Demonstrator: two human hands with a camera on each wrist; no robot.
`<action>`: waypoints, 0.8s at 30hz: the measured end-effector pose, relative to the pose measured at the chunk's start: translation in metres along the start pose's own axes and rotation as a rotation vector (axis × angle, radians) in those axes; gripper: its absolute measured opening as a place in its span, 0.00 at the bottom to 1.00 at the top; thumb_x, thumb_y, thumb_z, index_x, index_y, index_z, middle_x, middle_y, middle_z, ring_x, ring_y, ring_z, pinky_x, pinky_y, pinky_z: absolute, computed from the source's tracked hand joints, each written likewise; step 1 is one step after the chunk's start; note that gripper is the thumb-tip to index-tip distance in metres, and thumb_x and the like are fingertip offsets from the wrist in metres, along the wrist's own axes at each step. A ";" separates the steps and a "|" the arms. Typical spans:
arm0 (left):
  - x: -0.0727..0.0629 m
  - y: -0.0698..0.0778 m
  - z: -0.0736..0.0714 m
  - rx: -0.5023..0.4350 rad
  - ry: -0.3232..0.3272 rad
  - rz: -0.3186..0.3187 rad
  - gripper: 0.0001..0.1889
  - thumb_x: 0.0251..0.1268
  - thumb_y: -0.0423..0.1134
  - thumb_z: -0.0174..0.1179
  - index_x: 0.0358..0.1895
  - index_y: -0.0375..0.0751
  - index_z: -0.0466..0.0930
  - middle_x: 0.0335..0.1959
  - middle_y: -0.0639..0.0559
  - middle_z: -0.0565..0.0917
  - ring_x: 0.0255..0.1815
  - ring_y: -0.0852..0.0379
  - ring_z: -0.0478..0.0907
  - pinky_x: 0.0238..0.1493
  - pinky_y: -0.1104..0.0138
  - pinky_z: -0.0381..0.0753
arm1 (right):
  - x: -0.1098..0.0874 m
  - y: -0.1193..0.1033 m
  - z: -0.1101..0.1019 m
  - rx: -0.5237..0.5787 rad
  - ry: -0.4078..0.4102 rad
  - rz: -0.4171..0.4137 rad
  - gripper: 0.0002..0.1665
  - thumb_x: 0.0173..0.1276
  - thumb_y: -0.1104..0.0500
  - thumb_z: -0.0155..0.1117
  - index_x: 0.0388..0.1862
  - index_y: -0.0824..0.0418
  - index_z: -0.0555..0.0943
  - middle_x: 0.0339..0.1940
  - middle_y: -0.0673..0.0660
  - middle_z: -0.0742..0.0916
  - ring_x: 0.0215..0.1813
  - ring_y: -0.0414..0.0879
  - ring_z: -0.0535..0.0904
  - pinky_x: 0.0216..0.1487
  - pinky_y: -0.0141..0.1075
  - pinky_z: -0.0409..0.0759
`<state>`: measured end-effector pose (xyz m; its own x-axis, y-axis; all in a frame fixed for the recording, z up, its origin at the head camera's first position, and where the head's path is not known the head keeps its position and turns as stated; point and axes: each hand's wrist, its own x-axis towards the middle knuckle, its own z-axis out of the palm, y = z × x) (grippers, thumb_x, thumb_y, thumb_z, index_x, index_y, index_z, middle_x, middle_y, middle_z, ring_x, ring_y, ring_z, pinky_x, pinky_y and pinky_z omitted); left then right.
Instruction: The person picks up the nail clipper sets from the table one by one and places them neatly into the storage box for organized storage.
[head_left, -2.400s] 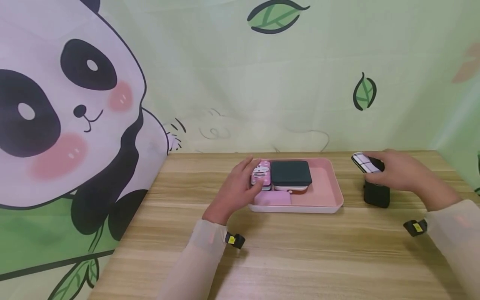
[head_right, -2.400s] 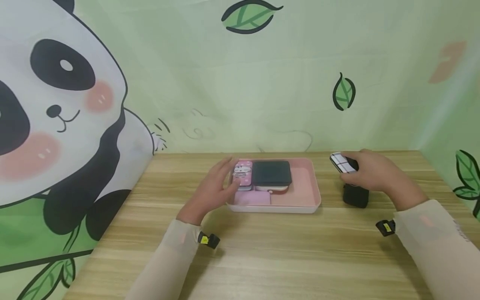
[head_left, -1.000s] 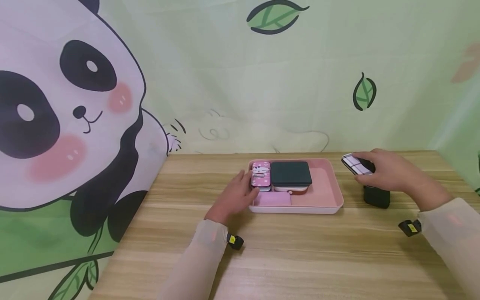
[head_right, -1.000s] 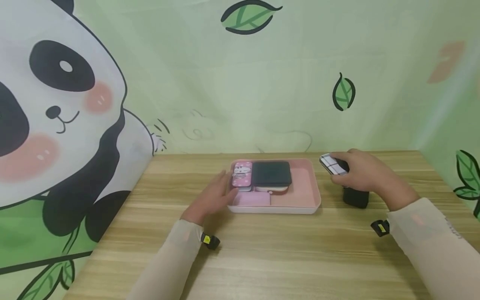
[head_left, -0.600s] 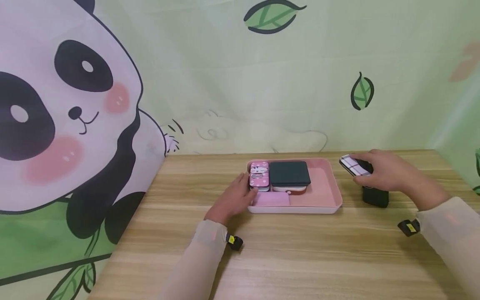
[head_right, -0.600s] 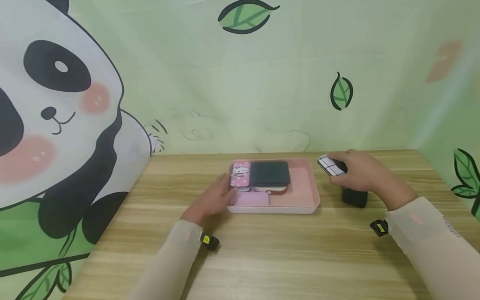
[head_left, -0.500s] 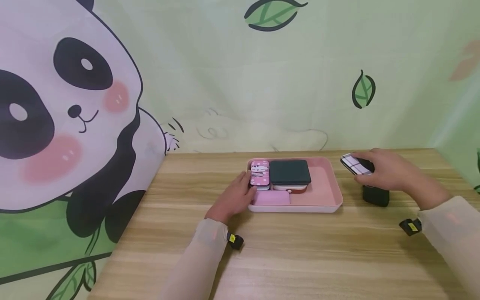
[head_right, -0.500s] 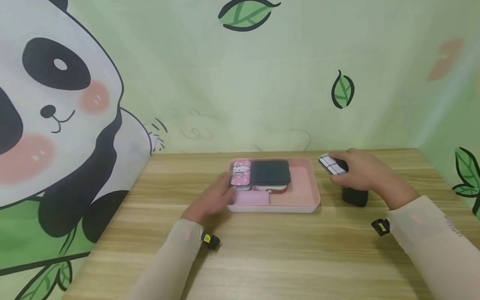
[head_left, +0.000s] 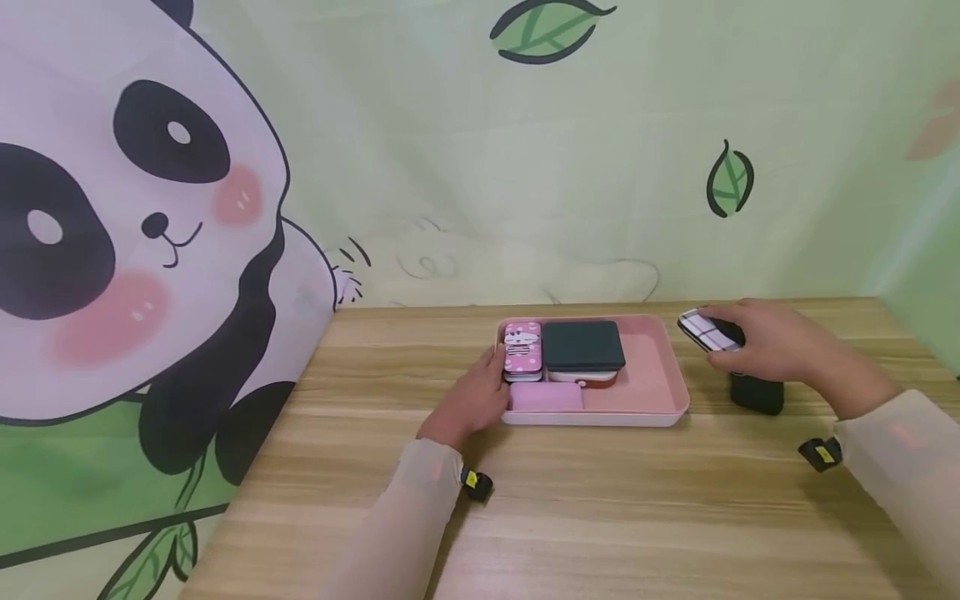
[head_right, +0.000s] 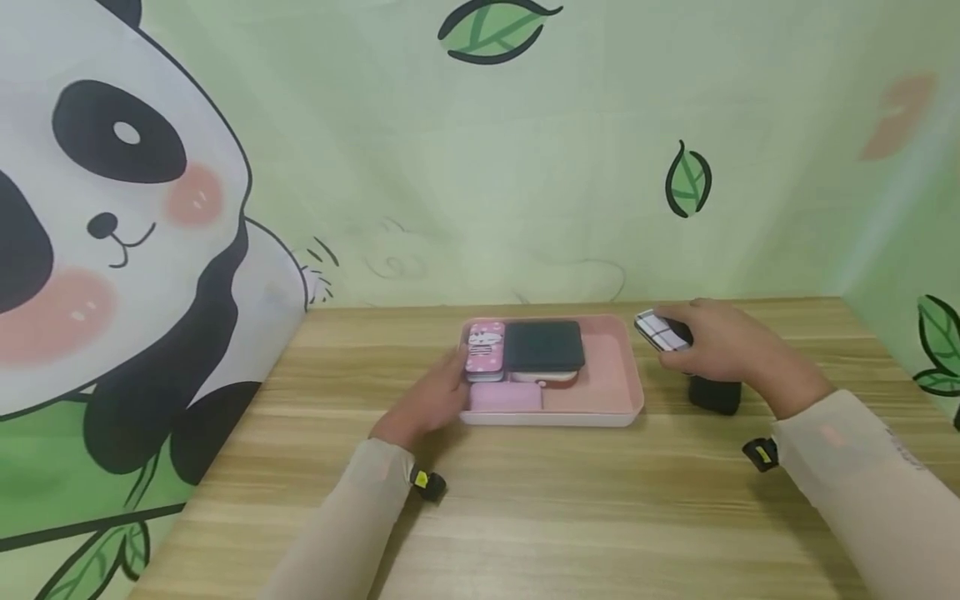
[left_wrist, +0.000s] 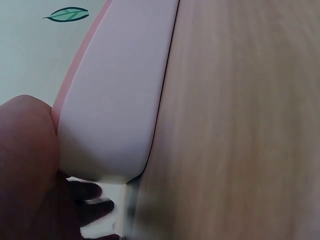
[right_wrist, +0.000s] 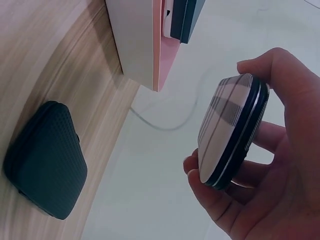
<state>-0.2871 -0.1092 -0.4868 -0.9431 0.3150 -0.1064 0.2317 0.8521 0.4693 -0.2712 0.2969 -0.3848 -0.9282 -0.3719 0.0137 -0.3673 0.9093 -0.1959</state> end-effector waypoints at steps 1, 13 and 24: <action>0.000 0.000 0.000 -0.005 -0.007 -0.001 0.36 0.77 0.45 0.38 0.82 0.47 0.35 0.84 0.50 0.44 0.82 0.54 0.46 0.80 0.58 0.49 | 0.000 -0.001 0.000 -0.002 -0.001 -0.002 0.42 0.62 0.47 0.70 0.71 0.65 0.72 0.54 0.69 0.81 0.42 0.53 0.77 0.36 0.41 0.75; -0.001 0.002 -0.001 -0.113 -0.058 -0.008 0.38 0.76 0.43 0.40 0.82 0.49 0.31 0.83 0.52 0.49 0.66 0.52 0.65 0.64 0.59 0.67 | 0.006 -0.005 -0.003 0.013 -0.029 0.032 0.41 0.63 0.47 0.68 0.72 0.63 0.71 0.50 0.66 0.81 0.39 0.51 0.76 0.32 0.38 0.74; 0.000 0.006 -0.005 -0.099 -0.090 -0.011 0.38 0.76 0.42 0.40 0.82 0.47 0.31 0.83 0.49 0.50 0.65 0.51 0.67 0.63 0.59 0.68 | 0.010 -0.016 0.001 -0.006 -0.037 0.005 0.40 0.63 0.46 0.68 0.71 0.61 0.72 0.50 0.64 0.81 0.39 0.50 0.76 0.33 0.38 0.74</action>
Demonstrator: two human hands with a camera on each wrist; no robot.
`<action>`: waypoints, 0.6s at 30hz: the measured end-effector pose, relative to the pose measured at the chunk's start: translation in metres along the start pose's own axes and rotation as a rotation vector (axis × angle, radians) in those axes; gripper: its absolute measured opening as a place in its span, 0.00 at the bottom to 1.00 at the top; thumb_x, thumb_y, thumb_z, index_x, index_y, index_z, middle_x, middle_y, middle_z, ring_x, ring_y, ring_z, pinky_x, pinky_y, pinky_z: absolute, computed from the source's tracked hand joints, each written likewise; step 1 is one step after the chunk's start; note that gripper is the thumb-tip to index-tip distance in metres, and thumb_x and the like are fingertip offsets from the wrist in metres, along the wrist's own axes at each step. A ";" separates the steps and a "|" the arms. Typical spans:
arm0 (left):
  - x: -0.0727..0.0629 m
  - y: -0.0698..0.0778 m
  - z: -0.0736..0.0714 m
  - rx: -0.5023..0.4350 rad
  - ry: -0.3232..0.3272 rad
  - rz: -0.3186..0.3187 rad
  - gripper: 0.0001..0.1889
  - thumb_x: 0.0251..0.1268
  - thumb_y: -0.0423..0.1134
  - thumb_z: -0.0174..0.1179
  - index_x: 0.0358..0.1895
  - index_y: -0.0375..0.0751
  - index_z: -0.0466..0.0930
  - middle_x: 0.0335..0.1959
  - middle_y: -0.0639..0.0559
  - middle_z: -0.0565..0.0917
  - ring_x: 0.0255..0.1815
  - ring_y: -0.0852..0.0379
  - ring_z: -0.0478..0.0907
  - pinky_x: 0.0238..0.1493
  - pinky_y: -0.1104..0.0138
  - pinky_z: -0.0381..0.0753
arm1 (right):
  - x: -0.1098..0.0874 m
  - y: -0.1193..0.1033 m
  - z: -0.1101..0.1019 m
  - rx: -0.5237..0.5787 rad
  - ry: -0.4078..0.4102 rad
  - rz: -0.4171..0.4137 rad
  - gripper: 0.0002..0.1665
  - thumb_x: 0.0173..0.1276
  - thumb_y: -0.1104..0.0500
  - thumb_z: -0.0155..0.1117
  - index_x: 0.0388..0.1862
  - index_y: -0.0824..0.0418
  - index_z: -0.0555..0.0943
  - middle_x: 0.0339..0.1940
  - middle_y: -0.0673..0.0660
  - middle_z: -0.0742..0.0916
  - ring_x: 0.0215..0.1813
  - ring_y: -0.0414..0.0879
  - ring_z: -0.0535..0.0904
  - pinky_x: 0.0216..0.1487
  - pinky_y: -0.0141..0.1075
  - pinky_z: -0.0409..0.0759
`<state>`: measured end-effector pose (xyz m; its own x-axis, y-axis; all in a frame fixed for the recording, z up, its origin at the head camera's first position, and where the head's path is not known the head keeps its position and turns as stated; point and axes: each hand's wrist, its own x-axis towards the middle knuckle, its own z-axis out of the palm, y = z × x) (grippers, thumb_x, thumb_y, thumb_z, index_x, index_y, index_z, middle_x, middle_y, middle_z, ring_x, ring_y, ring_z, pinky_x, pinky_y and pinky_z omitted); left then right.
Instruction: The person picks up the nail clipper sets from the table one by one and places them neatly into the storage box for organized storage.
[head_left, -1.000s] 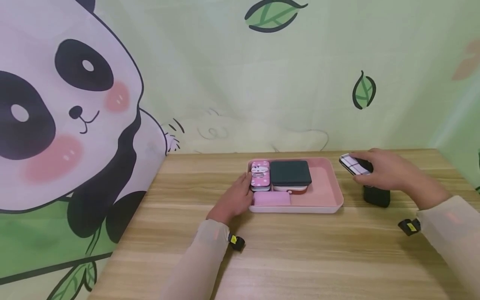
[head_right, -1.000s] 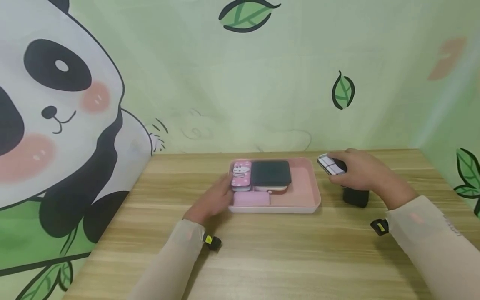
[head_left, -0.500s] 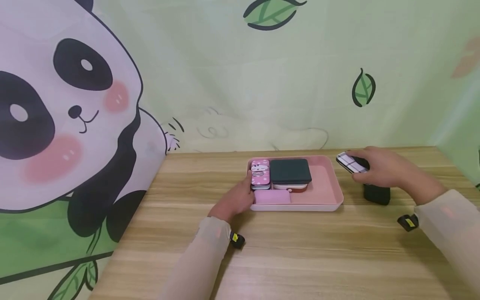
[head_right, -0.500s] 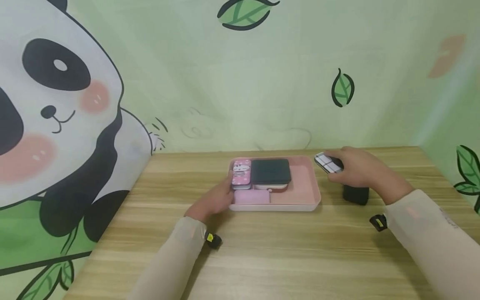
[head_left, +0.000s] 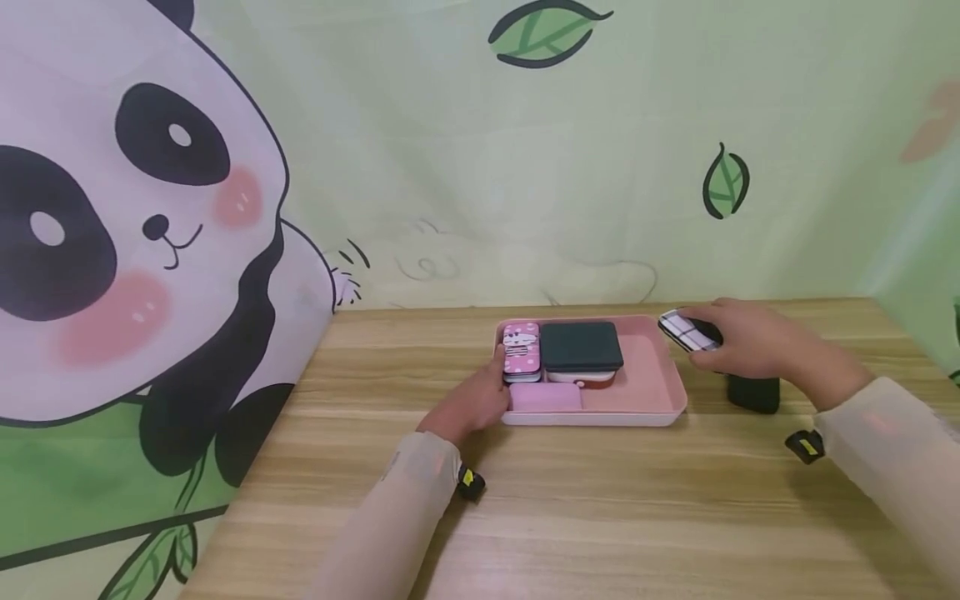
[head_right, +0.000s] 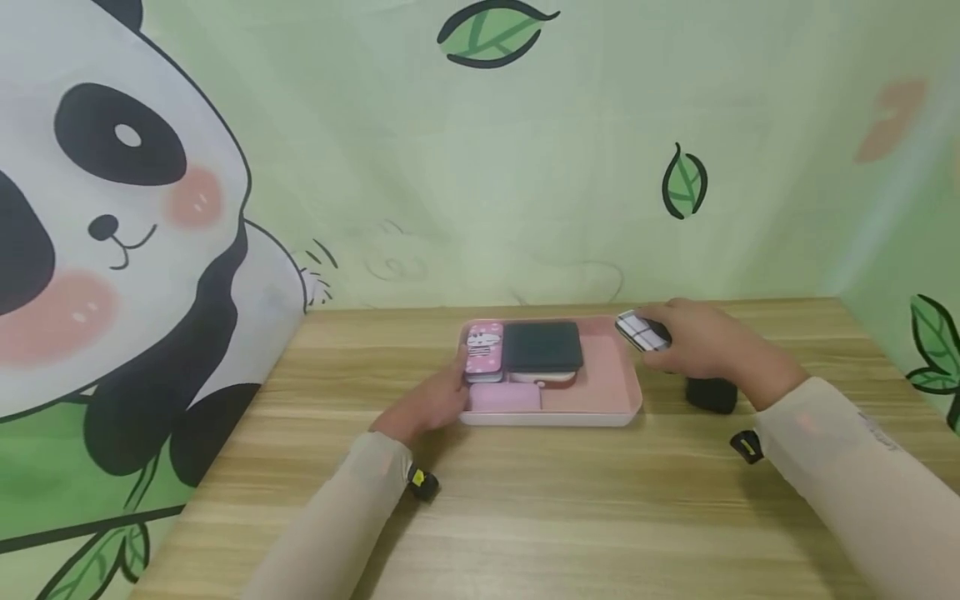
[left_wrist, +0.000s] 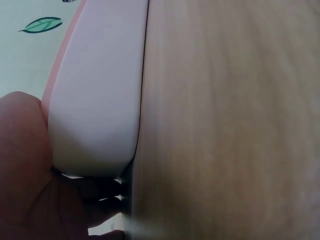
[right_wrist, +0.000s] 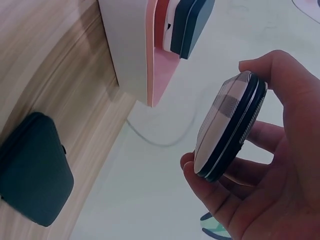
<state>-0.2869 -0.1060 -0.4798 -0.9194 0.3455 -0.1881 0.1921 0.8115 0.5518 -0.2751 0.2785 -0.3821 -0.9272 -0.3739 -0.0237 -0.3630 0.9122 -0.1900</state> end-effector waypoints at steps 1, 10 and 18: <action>0.000 0.000 0.000 0.004 0.003 0.000 0.38 0.77 0.42 0.40 0.82 0.46 0.31 0.83 0.49 0.50 0.64 0.51 0.67 0.62 0.59 0.68 | 0.001 -0.002 0.000 0.003 -0.001 0.003 0.41 0.63 0.45 0.68 0.71 0.61 0.72 0.50 0.65 0.81 0.40 0.51 0.76 0.34 0.39 0.75; 0.001 -0.002 0.002 0.002 0.000 -0.023 0.38 0.76 0.43 0.40 0.82 0.50 0.30 0.83 0.50 0.50 0.66 0.52 0.66 0.63 0.58 0.68 | 0.017 -0.018 -0.001 0.029 -0.026 -0.002 0.41 0.64 0.43 0.68 0.71 0.61 0.72 0.50 0.63 0.81 0.43 0.52 0.76 0.36 0.38 0.75; 0.002 -0.003 0.003 0.003 -0.004 -0.032 0.38 0.77 0.44 0.40 0.82 0.50 0.30 0.83 0.50 0.50 0.66 0.51 0.66 0.63 0.58 0.67 | 0.034 -0.019 0.010 0.032 -0.028 -0.021 0.39 0.64 0.45 0.67 0.70 0.63 0.74 0.47 0.61 0.81 0.42 0.51 0.75 0.35 0.37 0.73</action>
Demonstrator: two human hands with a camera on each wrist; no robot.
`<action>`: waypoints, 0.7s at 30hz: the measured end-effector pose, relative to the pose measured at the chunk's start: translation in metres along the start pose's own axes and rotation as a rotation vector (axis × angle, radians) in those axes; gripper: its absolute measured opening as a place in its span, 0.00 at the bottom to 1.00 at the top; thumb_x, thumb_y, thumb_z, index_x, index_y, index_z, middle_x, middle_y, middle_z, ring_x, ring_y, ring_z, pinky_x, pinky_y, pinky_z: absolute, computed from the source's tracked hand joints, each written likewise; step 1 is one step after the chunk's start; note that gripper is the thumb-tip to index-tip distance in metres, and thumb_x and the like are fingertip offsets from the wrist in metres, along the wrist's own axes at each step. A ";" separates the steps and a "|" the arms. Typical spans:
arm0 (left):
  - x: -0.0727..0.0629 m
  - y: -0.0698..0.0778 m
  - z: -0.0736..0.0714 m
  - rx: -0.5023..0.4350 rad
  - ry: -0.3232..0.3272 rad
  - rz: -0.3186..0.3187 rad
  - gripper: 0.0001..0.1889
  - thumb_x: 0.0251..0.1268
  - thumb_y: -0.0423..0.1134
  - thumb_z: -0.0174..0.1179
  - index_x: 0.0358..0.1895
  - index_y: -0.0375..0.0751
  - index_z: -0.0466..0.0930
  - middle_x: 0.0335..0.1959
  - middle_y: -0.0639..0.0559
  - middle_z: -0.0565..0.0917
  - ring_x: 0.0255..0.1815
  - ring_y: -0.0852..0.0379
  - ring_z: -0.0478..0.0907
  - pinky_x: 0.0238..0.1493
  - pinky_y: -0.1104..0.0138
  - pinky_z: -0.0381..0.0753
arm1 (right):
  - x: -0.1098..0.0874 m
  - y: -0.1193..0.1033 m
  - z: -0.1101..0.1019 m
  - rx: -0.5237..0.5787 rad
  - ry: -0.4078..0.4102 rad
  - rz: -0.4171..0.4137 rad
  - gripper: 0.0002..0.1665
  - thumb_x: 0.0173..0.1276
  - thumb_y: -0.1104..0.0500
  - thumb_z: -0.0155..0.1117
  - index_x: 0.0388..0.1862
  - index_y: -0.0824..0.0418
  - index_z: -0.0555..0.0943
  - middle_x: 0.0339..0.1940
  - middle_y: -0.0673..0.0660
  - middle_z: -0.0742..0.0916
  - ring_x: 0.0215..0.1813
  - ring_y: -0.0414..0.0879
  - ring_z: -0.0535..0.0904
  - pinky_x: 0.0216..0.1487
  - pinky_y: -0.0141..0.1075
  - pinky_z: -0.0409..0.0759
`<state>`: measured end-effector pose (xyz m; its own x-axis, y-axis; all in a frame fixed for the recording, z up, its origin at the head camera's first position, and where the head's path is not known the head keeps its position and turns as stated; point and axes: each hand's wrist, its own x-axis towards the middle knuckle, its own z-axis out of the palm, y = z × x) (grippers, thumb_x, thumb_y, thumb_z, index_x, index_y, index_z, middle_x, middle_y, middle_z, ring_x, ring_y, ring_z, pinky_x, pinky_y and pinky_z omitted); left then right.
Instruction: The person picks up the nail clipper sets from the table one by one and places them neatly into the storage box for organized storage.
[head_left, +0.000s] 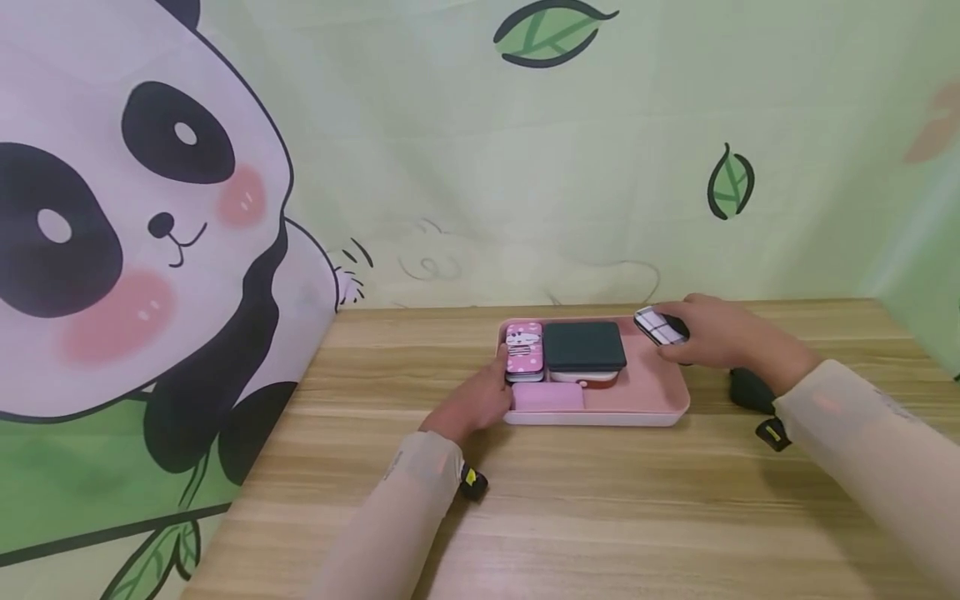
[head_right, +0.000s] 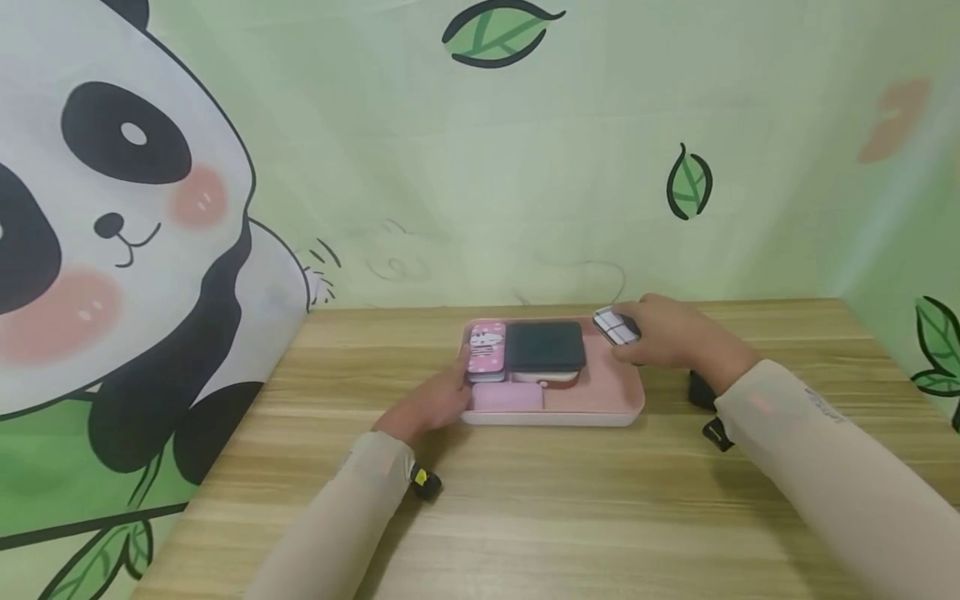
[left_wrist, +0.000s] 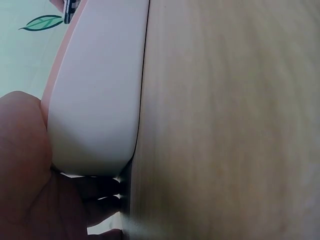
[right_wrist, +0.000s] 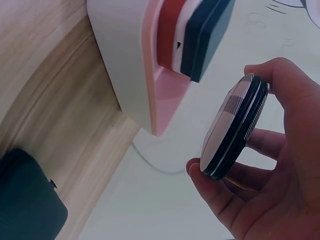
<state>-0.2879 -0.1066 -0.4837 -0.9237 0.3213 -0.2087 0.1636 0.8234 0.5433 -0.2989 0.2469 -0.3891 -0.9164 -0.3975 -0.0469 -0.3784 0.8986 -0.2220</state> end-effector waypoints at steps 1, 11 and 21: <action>0.000 0.000 0.000 0.000 0.003 0.001 0.38 0.77 0.44 0.40 0.82 0.50 0.30 0.83 0.50 0.50 0.65 0.51 0.66 0.63 0.59 0.67 | 0.002 0.000 0.002 -0.003 -0.001 -0.004 0.39 0.64 0.44 0.67 0.69 0.63 0.74 0.46 0.60 0.81 0.42 0.50 0.75 0.35 0.37 0.73; 0.002 -0.001 0.002 -0.010 0.005 0.004 0.38 0.77 0.44 0.41 0.82 0.51 0.31 0.83 0.50 0.50 0.65 0.52 0.66 0.63 0.59 0.67 | 0.015 -0.002 0.011 -0.015 -0.011 -0.012 0.35 0.61 0.46 0.69 0.60 0.68 0.77 0.42 0.58 0.84 0.41 0.50 0.78 0.39 0.40 0.76; 0.002 -0.004 0.002 -0.025 0.008 0.005 0.38 0.77 0.43 0.41 0.82 0.52 0.30 0.83 0.51 0.49 0.66 0.52 0.65 0.65 0.59 0.67 | 0.013 -0.024 0.014 -0.057 0.045 -0.152 0.33 0.57 0.50 0.70 0.60 0.64 0.79 0.46 0.58 0.85 0.41 0.48 0.78 0.42 0.42 0.78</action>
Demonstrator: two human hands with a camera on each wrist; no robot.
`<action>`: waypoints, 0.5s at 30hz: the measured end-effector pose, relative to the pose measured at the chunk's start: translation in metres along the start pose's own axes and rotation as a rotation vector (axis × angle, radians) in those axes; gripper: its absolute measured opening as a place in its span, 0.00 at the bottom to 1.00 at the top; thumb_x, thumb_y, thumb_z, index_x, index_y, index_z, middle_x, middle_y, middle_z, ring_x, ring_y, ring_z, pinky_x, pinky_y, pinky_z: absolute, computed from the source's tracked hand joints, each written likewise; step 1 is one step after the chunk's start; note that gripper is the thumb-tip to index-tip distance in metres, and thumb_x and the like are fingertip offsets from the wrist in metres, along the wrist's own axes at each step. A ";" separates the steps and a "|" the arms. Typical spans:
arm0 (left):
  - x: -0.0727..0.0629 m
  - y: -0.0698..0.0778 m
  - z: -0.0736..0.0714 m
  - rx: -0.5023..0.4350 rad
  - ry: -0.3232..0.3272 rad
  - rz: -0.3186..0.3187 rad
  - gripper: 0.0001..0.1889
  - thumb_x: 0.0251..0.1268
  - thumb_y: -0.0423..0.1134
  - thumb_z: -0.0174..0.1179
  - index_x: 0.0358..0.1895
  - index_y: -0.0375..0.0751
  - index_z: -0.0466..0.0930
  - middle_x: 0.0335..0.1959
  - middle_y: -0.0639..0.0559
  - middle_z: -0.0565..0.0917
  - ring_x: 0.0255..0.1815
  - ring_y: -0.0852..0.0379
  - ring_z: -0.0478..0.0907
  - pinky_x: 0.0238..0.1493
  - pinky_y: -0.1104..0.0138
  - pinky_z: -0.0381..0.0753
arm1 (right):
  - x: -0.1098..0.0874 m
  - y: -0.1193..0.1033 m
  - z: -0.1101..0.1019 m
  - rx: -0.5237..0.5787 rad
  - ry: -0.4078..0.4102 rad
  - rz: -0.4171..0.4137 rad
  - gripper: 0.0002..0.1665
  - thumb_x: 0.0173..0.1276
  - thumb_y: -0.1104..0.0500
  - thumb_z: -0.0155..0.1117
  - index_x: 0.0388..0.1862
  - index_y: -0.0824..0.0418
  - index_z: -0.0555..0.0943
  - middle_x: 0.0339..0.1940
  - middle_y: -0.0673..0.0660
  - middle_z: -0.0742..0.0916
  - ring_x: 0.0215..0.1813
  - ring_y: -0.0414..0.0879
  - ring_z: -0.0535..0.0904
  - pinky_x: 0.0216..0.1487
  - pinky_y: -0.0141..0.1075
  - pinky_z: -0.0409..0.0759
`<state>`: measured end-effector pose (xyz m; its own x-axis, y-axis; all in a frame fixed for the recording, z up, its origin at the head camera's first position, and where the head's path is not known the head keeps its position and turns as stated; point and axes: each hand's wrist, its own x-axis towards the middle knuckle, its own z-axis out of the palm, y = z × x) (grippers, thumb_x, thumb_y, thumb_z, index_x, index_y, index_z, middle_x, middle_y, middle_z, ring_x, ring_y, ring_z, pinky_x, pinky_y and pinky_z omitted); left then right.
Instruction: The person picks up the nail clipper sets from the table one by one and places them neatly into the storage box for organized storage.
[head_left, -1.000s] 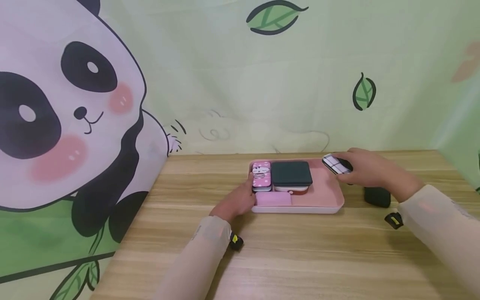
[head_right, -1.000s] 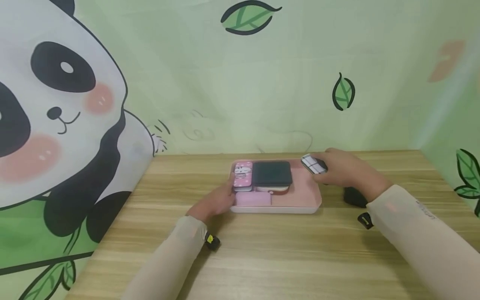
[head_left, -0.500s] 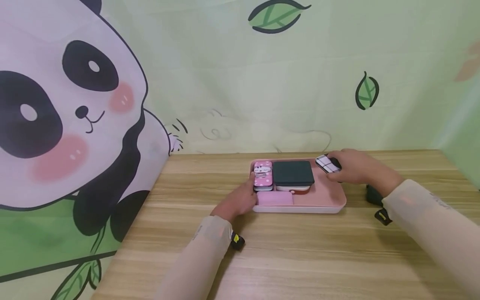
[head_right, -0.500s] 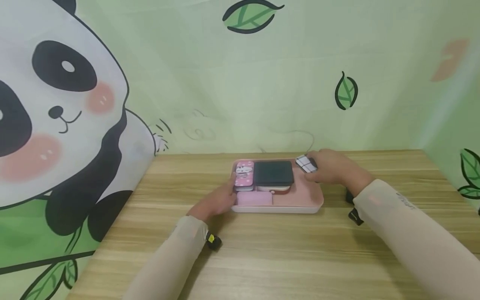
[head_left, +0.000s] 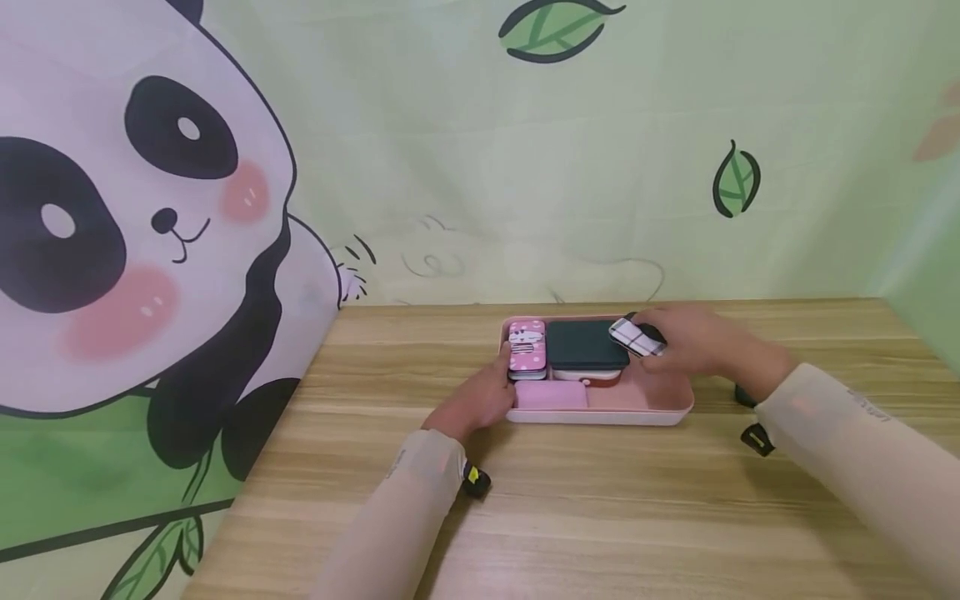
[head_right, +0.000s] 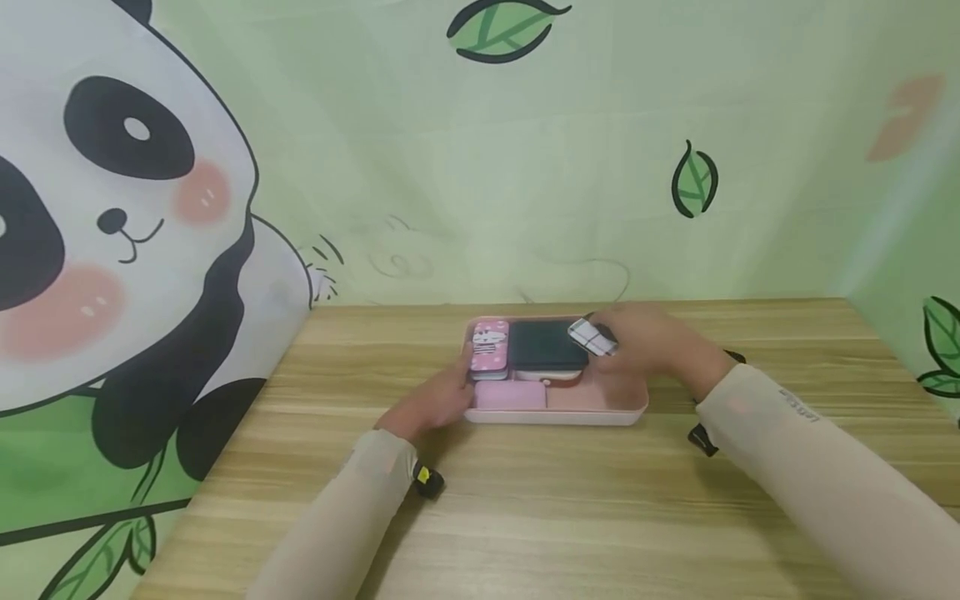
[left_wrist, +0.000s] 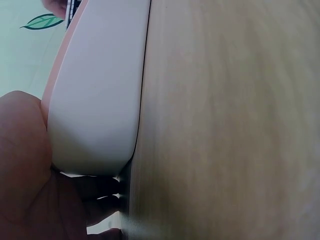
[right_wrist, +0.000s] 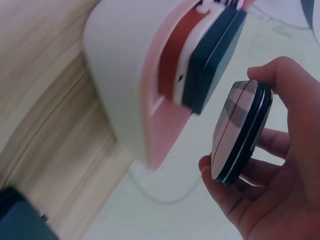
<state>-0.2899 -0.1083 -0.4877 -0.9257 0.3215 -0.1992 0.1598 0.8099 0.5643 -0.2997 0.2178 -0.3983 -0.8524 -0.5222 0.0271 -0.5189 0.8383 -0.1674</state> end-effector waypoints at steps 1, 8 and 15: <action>0.000 0.000 0.000 0.007 0.003 0.003 0.38 0.77 0.43 0.41 0.82 0.51 0.30 0.83 0.50 0.49 0.66 0.52 0.65 0.65 0.59 0.67 | 0.001 -0.005 0.000 -0.007 0.002 -0.016 0.34 0.57 0.51 0.70 0.61 0.64 0.79 0.48 0.58 0.85 0.42 0.49 0.78 0.42 0.43 0.78; -0.002 0.002 -0.002 0.012 -0.006 0.009 0.39 0.77 0.43 0.41 0.82 0.50 0.30 0.83 0.50 0.49 0.66 0.52 0.65 0.65 0.59 0.67 | 0.007 -0.033 0.004 -0.004 -0.024 -0.090 0.36 0.56 0.51 0.71 0.64 0.60 0.78 0.55 0.60 0.84 0.49 0.52 0.78 0.52 0.47 0.79; -0.002 0.001 -0.001 0.009 0.000 0.005 0.39 0.76 0.42 0.41 0.82 0.50 0.30 0.82 0.49 0.51 0.65 0.51 0.66 0.65 0.59 0.67 | 0.012 -0.054 0.012 -0.063 -0.022 -0.193 0.35 0.59 0.47 0.70 0.66 0.52 0.78 0.63 0.57 0.82 0.60 0.54 0.78 0.60 0.51 0.78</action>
<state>-0.2887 -0.1082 -0.4856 -0.9248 0.3254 -0.1971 0.1671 0.8129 0.5579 -0.2811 0.1640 -0.4011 -0.7357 -0.6766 0.0315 -0.6759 0.7303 -0.0990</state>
